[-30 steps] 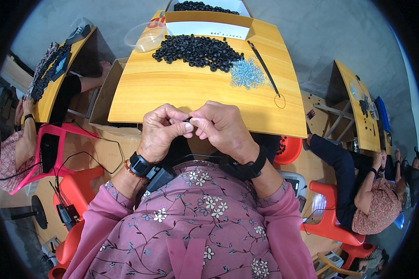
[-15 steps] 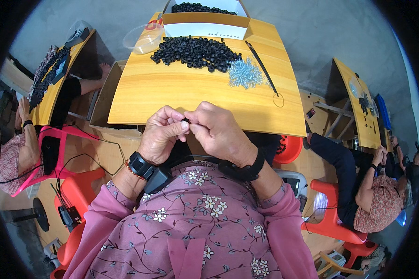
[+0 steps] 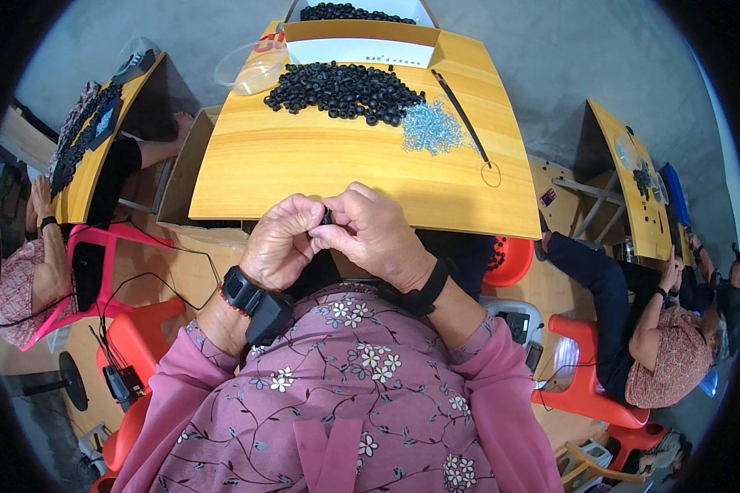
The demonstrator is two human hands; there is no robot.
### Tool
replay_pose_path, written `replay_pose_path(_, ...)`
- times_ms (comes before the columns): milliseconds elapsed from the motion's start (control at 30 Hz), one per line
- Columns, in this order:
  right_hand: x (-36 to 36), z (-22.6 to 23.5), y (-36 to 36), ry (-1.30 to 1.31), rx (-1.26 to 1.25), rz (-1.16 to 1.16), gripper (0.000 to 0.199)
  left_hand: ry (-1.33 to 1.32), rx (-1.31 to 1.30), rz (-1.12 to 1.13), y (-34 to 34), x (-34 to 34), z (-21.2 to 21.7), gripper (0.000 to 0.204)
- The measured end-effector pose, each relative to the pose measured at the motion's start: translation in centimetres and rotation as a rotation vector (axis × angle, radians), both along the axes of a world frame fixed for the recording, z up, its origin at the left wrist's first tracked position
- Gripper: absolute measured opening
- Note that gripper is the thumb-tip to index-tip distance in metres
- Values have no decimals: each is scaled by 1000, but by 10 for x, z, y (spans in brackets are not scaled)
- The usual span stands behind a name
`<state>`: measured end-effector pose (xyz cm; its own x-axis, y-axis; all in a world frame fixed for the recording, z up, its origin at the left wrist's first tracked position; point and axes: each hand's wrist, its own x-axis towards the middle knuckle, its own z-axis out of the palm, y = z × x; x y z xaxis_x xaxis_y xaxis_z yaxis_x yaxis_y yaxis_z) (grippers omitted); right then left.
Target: Assembling small black plastic parts with tiny silver pins on a wooden table.
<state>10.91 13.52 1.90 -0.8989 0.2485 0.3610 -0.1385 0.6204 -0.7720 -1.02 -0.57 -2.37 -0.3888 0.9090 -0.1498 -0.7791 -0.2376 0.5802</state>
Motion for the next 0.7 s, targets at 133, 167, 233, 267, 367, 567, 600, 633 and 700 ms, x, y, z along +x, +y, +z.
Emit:
replay_pose_path(133, 0, -5, -1, 44, -38, -28, 30, 5, 44, -31, 0, -2, 6, 8)
replay_pose_path(167, 0, -2, -1, 59, 5, -26, 30, 13, 53, -31, -1, -3, 6, 8)
replay_pose_path(233, 1, 2, -2, 96, 28, -18, 31, 0, 50, -25, 0, -3, 6, 9)
replay_pose_path(267, 1, 2, -2, 115, 40, -13, 32, -7, 49, -22, 0, -3, 6, 10)
replay_pose_path(367, 2, 1, 1, 148, 50, -35, 31, -46, 47, -54, 0, -2, 12, 11)
replay_pose_path(567, 1, 5, 5, 193, 159, -3, 32, -35, 47, -137, -2, -2, 12, 13)
replay_pose_path(600, 0, 4, 6, 210, 168, 0, 31, -6, 30, -118, -2, -1, 12, 13)
replay_pose_path(633, 0, 2, 7, 227, 176, 4, 31, 23, 12, -99, -2, 0, 12, 13)
replay_pose_path(700, 0, 3, 7, 216, 180, 6, 30, 70, -11, -87, -2, 0, 13, 13)
